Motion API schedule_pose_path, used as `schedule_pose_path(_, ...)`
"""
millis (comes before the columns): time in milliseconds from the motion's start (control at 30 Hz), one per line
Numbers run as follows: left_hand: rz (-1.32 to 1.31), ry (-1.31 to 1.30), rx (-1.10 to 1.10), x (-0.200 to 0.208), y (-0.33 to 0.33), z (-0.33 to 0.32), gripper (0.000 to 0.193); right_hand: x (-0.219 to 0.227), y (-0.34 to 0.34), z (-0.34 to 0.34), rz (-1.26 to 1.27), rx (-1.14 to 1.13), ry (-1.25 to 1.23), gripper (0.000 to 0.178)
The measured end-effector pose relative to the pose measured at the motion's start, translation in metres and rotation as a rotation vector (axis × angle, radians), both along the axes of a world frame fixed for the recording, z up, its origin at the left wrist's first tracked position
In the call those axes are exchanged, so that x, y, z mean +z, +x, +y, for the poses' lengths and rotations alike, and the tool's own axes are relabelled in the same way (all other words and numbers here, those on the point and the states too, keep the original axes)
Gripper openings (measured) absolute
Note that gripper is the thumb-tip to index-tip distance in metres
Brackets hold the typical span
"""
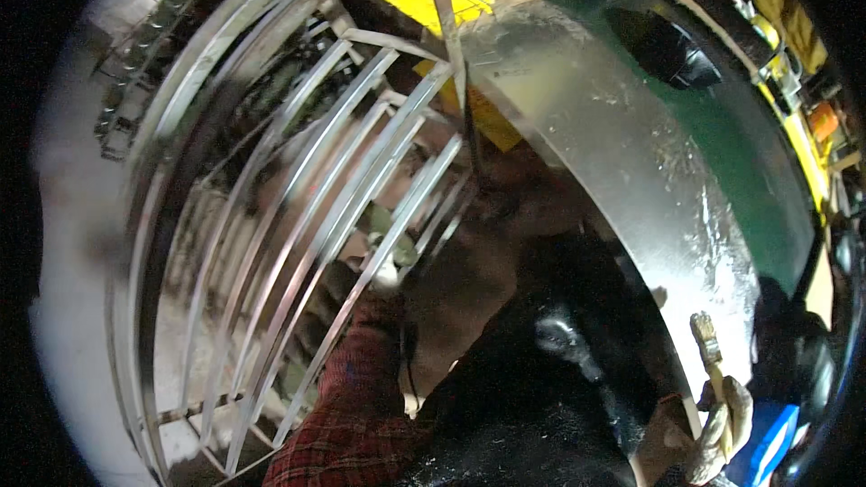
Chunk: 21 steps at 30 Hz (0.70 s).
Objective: The person is applying white glue to shoe components (soles and uppers) using a brush at a manufacturing station.
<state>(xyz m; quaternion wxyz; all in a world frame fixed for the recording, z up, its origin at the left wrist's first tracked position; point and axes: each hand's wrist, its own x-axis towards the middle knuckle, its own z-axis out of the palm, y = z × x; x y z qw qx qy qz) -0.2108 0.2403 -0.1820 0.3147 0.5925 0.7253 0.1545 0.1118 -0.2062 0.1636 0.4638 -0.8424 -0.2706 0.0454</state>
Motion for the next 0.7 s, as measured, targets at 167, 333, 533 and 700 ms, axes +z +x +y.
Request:
schedule_pose_path(167,-0.027,-0.138,0.128,-0.058,0.034,0.059,0.035,0.015,-0.014,0.004,-0.032,-0.107,-0.092,0.039)
schedule_pose_path(333,-0.798,-0.302,0.384,-0.078,0.03,0.028,0.031,0.026,-0.017,0.016,0.054,-0.125,-0.168,0.043)
schedule_pose_path(533,-1.93,-1.656,0.189,-0.014,0.0,-0.069,0.039,0.029,-0.016,0.021,-0.012,-0.005,-0.07,0.031)
schedule_pose_path(700,-1.341,-1.164,-0.633,0.203,0.081,-0.107,0.043,0.04,-0.012,-0.027,-0.084,-0.136,0.024,0.029)
